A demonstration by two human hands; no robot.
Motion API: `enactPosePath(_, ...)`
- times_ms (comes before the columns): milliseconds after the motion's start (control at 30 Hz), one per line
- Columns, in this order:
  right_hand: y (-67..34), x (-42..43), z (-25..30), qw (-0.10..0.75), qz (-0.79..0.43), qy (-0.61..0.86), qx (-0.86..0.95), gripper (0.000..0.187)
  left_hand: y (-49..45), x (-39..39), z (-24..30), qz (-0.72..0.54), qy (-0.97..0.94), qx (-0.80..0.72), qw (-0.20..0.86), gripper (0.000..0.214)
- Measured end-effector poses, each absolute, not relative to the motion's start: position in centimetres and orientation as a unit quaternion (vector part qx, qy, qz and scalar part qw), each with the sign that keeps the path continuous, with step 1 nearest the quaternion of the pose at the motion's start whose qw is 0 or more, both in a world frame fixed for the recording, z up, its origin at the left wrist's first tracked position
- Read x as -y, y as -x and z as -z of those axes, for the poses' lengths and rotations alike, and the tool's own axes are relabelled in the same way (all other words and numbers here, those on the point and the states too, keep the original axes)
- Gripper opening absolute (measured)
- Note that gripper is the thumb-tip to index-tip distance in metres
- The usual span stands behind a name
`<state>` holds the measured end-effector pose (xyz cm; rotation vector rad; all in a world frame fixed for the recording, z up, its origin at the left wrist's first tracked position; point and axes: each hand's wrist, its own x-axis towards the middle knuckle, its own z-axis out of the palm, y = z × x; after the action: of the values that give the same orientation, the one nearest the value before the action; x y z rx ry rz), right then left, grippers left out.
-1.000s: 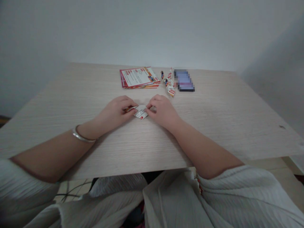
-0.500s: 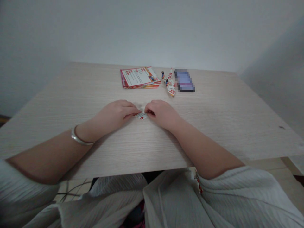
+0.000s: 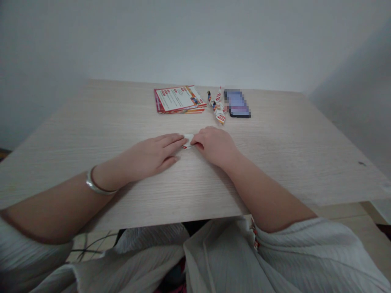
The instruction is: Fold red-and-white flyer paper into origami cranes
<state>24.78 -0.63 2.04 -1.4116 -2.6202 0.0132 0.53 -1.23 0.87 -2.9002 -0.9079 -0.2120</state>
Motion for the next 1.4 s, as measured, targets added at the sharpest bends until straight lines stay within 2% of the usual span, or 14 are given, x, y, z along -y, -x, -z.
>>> enactPosePath(133, -25.1, 0.3, -1.9, 0.092, -0.006, 0.456, 0.885, 0.025, -0.1, 0.7, -0.4, 0.047, 0.958, 0.281, 0.02, 0.063)
enactPosePath(433, -26.3, -0.1, -2.1, 0.114, -0.013, 0.395, 0.912, 0.033, 0.4, 0.4, 0.3, 0.051, 0.96, 0.273, -0.019, 0.061)
enactPosePath(867, -27.2, -0.2, -2.8, 0.084, -0.033, 0.399, 0.912, 0.032, 0.2, 0.4, -0.1, 0.078, 0.962, 0.262, 0.025, 0.057)
enactPosePath(1033, -26.6, 0.2, -2.3, 0.129, -0.034, 0.467, 0.874, 0.036, 0.3, -0.1, 0.4, 0.082, 0.961, 0.265, 0.012, 0.055)
enactPosePath(1200, -26.5, 0.0, -1.7, 0.137, -0.044, 0.395, 0.907, 0.035, 0.4, -0.1, 0.7, 0.095, 0.949, 0.3, 0.019, 0.054)
enactPosePath(1400, -26.4, -0.2, -1.3, 0.156, -0.053, 0.381, 0.91, 0.033, 0.3, 0.1, 0.5, 0.101, 0.946, 0.304, 0.054, 0.057)
